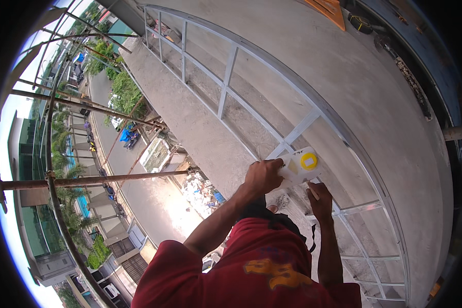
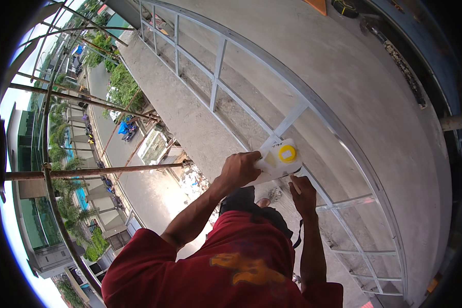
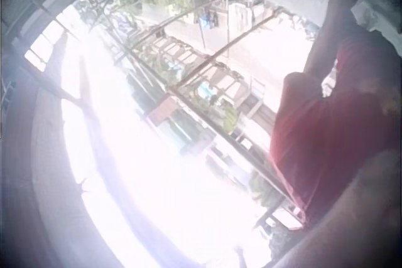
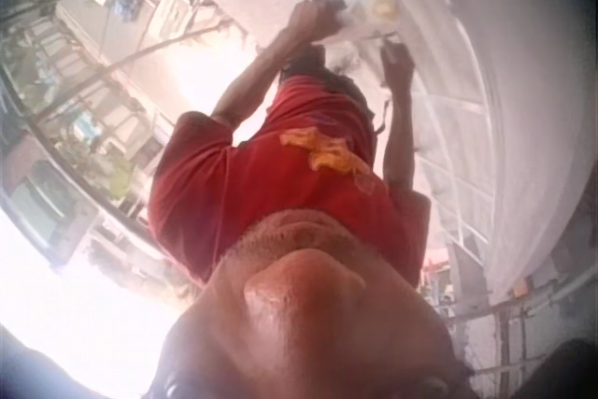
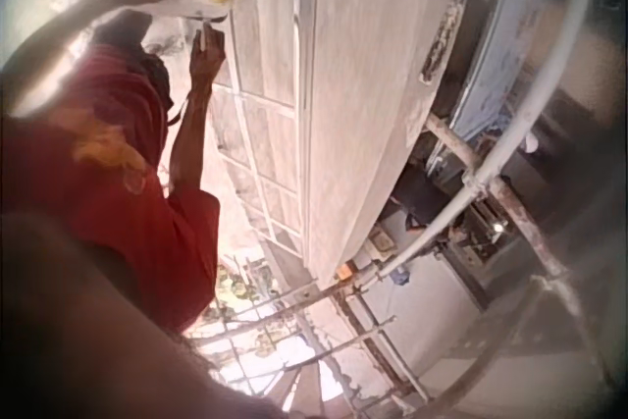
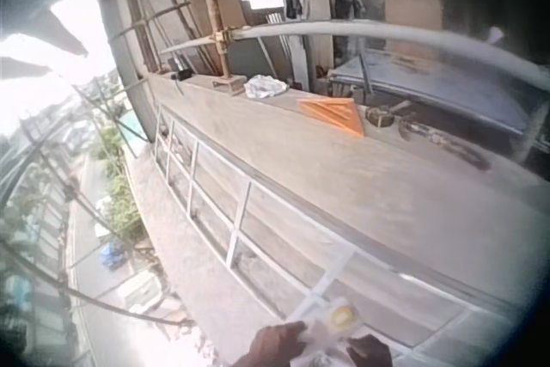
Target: The person applies a liquid to a metal frame using a brush, then uses a power drill to fasten screws into the frame while wiping the area with a cloth. The person handles a container of liquid, a brush, a drill, and a cloth during the process.
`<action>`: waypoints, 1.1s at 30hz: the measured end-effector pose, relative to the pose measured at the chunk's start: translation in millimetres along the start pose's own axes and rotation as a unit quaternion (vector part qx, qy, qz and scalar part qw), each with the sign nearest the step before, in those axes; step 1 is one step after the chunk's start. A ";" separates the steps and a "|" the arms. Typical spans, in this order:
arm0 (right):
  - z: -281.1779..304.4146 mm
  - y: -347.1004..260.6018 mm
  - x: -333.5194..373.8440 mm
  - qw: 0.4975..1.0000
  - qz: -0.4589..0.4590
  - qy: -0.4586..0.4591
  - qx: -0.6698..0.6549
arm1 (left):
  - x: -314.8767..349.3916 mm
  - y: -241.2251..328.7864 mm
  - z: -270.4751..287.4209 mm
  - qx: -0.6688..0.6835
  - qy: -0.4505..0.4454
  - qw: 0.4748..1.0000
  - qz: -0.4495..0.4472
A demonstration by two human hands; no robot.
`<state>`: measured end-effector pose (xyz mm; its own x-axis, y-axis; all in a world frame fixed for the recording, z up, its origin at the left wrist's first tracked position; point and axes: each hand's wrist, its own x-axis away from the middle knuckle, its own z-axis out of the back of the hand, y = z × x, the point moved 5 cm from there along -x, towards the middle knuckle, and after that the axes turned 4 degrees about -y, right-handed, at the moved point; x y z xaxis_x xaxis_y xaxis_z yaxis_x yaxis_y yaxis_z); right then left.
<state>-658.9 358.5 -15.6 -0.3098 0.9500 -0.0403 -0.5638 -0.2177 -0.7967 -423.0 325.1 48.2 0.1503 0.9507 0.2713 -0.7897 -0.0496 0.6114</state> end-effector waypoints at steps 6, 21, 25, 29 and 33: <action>-15.3 -17.2 7.9 0.985 0.097 -0.134 0.045 | 15.8 -10.8 0.9 0.000 0.012 1.000 0.019; -24.1 -39.6 -31.5 0.973 0.149 -0.163 0.073 | -7.6 -60.9 42.9 -0.042 0.028 0.998 0.037; -5.6 -33.4 -36.7 0.986 0.077 -0.146 0.037 | -20.6 -94.6 46.2 -0.045 0.041 0.996 0.063; 33.3 28.1 -33.4 0.973 -0.154 0.063 -0.157 | -5.5 -115.6 54.8 -0.058 0.067 0.988 0.123; 72.4 115.8 -50.5 0.794 -0.200 0.331 -0.469 | 38.3 -130.2 55.1 -0.068 0.099 0.974 0.193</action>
<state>-764.0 269.2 -62.1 0.3956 0.8781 0.2693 0.3990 0.0998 -0.9115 -281.7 351.1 20.0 -0.2801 0.9104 0.3045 -0.8384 -0.3865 0.3844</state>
